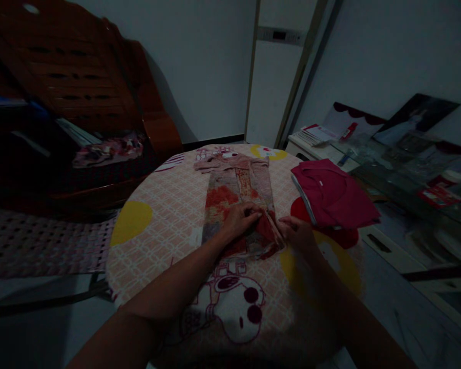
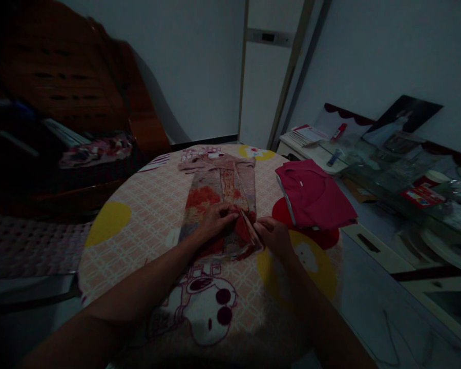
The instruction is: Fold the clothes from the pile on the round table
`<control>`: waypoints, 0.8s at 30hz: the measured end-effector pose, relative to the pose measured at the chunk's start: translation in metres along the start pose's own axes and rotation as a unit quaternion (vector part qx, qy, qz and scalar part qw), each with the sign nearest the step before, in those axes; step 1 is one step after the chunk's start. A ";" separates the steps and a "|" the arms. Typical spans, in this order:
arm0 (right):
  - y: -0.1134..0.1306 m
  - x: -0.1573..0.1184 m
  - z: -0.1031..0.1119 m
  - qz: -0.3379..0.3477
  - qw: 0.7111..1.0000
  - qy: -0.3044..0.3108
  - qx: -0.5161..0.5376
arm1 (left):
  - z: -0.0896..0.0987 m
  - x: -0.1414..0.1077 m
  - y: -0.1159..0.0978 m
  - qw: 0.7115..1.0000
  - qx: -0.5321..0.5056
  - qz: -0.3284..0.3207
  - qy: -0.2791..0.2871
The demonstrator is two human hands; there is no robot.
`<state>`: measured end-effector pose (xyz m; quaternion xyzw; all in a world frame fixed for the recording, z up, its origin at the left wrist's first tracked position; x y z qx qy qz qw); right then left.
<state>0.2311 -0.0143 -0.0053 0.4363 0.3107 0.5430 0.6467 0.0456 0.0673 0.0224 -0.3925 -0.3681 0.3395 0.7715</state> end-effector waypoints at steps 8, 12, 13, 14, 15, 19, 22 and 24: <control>0.033 -0.023 -0.034 0.220 0.938 0.010 -0.268 | -0.001 -0.005 -0.003 0.994 -0.097 0.025 -0.045; 0.023 -0.024 -0.024 0.155 0.918 -0.035 -0.364 | 0.000 -0.005 -0.011 0.994 -0.096 0.010 -0.043; 0.020 -0.023 -0.019 0.128 0.915 -0.043 -0.379 | 0.000 -0.005 -0.011 0.995 -0.095 0.007 -0.042; 0.018 -0.022 -0.013 0.102 0.915 -0.046 -0.388 | 0.000 -0.005 -0.011 0.994 -0.096 0.006 -0.041; 0.016 -0.020 -0.007 0.077 0.917 -0.045 -0.390 | 0.000 -0.005 -0.010 0.994 -0.100 0.006 -0.041; 0.011 -0.017 0.007 0.001 0.942 -0.001 -0.335 | -0.002 -0.005 -0.008 0.995 -0.097 0.002 -0.028; 0.014 -0.022 0.011 -0.003 0.946 0.022 -0.323 | -0.003 -0.006 -0.011 0.995 -0.099 -0.013 0.005; 0.017 -0.030 0.010 0.015 0.938 0.031 -0.344 | -0.007 -0.007 -0.014 0.992 -0.113 -0.018 0.048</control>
Point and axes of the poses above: each hand's wrist, its own x-axis towards the middle knuckle, its own z-axis out of the back of the hand, y = z × x, the point moved 8 cm from there along x, towards the middle knuckle
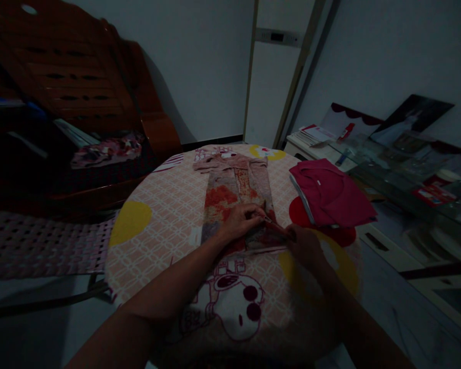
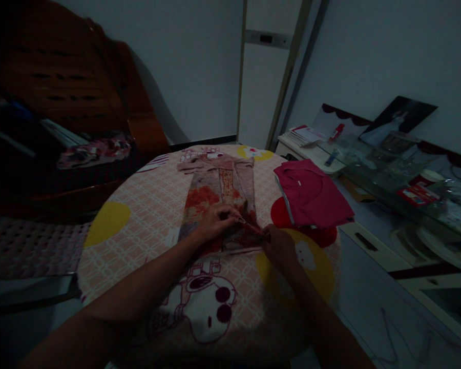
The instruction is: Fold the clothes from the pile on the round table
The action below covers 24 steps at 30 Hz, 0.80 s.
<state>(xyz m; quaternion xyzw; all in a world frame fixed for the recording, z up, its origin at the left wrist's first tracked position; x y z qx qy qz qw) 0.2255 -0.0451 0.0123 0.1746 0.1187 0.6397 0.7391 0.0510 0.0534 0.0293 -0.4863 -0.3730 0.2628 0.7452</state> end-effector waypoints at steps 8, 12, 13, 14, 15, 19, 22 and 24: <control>0.022 -0.025 -0.008 0.203 0.975 -0.078 -0.037 | -0.025 -0.011 -0.004 0.967 0.056 -0.019 0.248; 0.022 -0.027 -0.018 0.294 0.953 -0.071 -0.018 | -0.033 -0.016 0.002 0.945 0.120 -0.030 0.302; 0.022 -0.027 -0.019 0.305 0.950 -0.062 -0.016 | -0.035 -0.017 0.004 0.941 0.130 -0.030 0.310; 0.022 -0.028 -0.020 0.314 0.948 -0.057 -0.015 | -0.036 -0.018 0.006 0.938 0.136 -0.028 0.318; 0.022 -0.029 -0.020 0.320 0.946 -0.056 -0.015 | -0.037 -0.019 0.009 0.935 0.138 -0.024 0.325; 0.025 -0.033 -0.019 0.317 0.947 -0.045 -0.023 | -0.039 -0.024 0.013 0.926 0.131 0.000 0.355; 0.023 -0.034 -0.021 0.283 0.958 -0.002 -0.037 | -0.040 -0.027 0.012 0.917 0.135 0.011 0.376; 0.022 -0.035 -0.021 0.260 0.964 0.021 -0.044 | -0.040 -0.028 0.011 0.914 0.126 0.014 0.384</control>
Point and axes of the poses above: each hand's wrist, its own x-axis towards the middle knuckle, its own z-axis out of the back of the hand, y = z × x, the point moved 8 cm from there along x, towards the middle knuckle
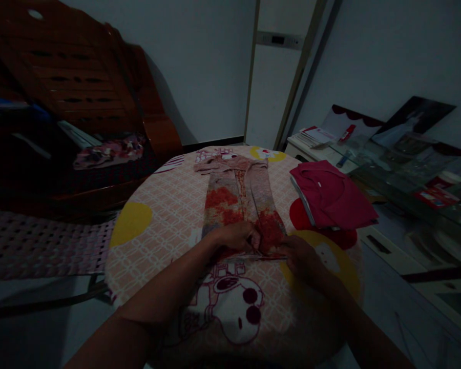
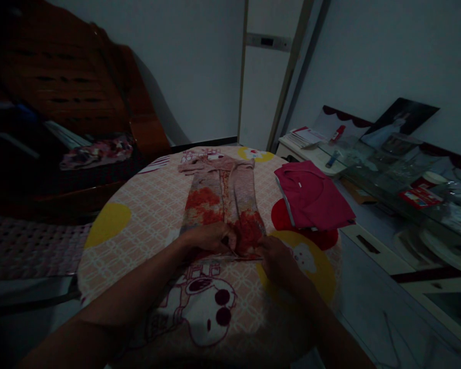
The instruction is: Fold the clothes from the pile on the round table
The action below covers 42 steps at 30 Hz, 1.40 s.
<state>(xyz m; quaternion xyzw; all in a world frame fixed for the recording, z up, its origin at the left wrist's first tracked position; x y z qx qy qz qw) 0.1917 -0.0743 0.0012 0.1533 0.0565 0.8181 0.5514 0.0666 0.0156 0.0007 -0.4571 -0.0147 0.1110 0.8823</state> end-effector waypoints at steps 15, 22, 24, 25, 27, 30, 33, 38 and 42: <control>-0.062 0.052 0.028 -0.184 0.982 -0.037 -0.004 | 0.020 0.002 0.024 0.989 -0.009 0.060 -0.135; -0.090 0.110 0.011 -0.275 0.956 0.017 -0.097 | 0.016 0.004 0.028 0.988 0.043 0.087 -0.119; -0.088 0.120 0.006 -0.282 0.953 0.029 -0.103 | 0.016 0.004 0.028 0.988 0.049 0.089 -0.115; -0.087 0.124 0.004 -0.279 0.954 0.032 -0.104 | 0.017 0.004 0.028 0.988 0.050 0.089 -0.114; -0.084 0.130 0.001 -0.264 0.958 0.038 -0.106 | 0.016 0.004 0.028 0.988 0.052 0.089 -0.113; -0.087 0.131 -0.002 -0.261 0.956 0.041 -0.123 | 0.016 0.004 0.026 0.987 0.059 0.092 -0.114; -0.099 0.123 0.001 -0.299 0.941 0.040 -0.152 | 0.016 0.004 0.024 0.987 0.068 0.094 -0.114; -0.101 0.123 0.009 -0.311 0.938 0.014 -0.155 | 0.014 0.006 0.028 0.987 0.074 0.101 -0.103; -0.089 0.144 0.011 -0.254 0.957 -0.045 -0.135 | 0.013 0.007 0.031 0.986 0.082 0.104 -0.098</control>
Point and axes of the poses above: each hand's wrist, its own x-axis towards the middle knuckle, its own z-axis out of the back of the hand, y = z × x, the point moved 8 cm from there along x, towards the middle knuckle
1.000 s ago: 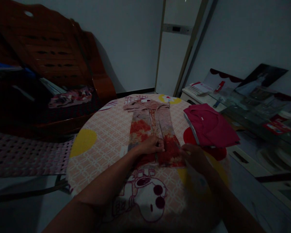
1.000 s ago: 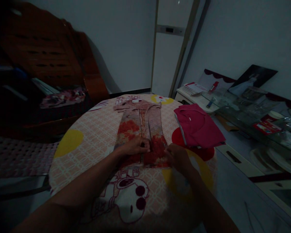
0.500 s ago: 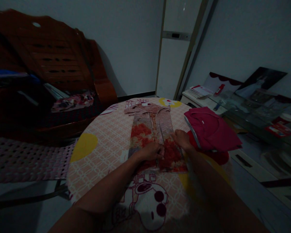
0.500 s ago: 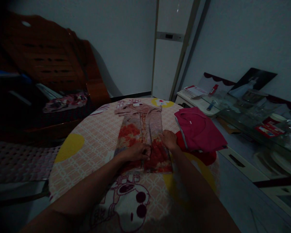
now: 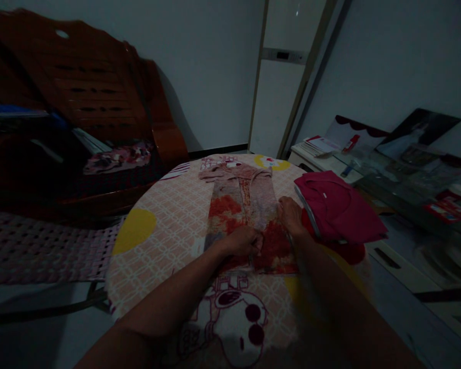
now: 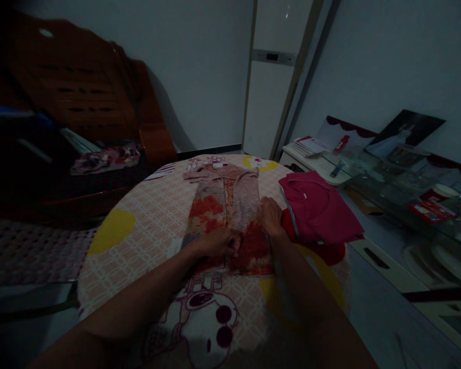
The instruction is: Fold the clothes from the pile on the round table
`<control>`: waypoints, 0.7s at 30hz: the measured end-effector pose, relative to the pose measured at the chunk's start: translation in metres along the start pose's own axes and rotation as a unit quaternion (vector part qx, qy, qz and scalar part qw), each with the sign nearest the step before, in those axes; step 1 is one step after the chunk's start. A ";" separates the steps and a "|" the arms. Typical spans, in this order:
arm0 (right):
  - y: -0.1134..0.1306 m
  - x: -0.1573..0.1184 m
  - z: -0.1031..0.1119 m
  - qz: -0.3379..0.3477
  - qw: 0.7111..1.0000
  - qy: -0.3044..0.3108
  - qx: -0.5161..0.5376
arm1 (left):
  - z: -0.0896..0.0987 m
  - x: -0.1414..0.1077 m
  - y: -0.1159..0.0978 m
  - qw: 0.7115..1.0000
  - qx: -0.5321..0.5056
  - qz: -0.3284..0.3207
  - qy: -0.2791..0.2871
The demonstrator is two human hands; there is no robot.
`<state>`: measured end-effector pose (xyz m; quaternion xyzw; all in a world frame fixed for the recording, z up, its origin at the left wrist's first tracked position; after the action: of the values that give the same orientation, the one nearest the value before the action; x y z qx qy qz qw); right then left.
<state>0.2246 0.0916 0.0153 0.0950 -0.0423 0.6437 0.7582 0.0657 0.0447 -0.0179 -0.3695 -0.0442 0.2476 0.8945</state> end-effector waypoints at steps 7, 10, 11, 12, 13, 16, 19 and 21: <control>0.016 0.039 -0.022 0.036 0.998 0.025 0.035 | 0.004 -0.003 -0.007 1.000 -0.004 0.002 -0.005; 0.005 0.061 -0.021 -0.043 0.998 0.031 0.013 | 0.004 -0.004 -0.008 1.000 -0.002 0.001 -0.001; 0.004 0.068 -0.020 -0.057 0.998 0.035 0.006 | 0.003 -0.003 -0.008 1.000 0.000 -0.001 0.000; 0.005 0.074 -0.020 -0.065 0.997 0.041 0.001 | 0.003 -0.003 -0.008 1.000 0.002 -0.003 0.001; 0.006 0.080 -0.021 -0.072 0.996 0.052 -0.001 | 0.002 -0.003 -0.007 1.000 0.004 -0.002 0.001; 0.012 0.094 -0.027 -0.076 0.994 0.077 -0.009 | 0.000 -0.002 -0.003 1.000 0.007 0.003 0.001; 0.017 0.101 -0.032 -0.041 0.996 0.076 -0.022 | -0.001 -0.002 -0.002 1.000 0.012 0.009 0.005; 0.014 0.103 -0.033 -0.024 0.997 0.068 -0.029 | -0.001 -0.002 -0.003 1.000 0.018 0.015 0.009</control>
<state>0.2266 0.2002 0.0035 0.0297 -0.0072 0.6284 0.7773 0.0653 0.0411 -0.0161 -0.3561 -0.0265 0.2581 0.8977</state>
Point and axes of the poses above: each hand's wrist, its own x-axis towards the middle knuckle, its own z-axis out of the back of the hand, y = z × x, the point moved 8 cm from there along x, towards the middle knuckle
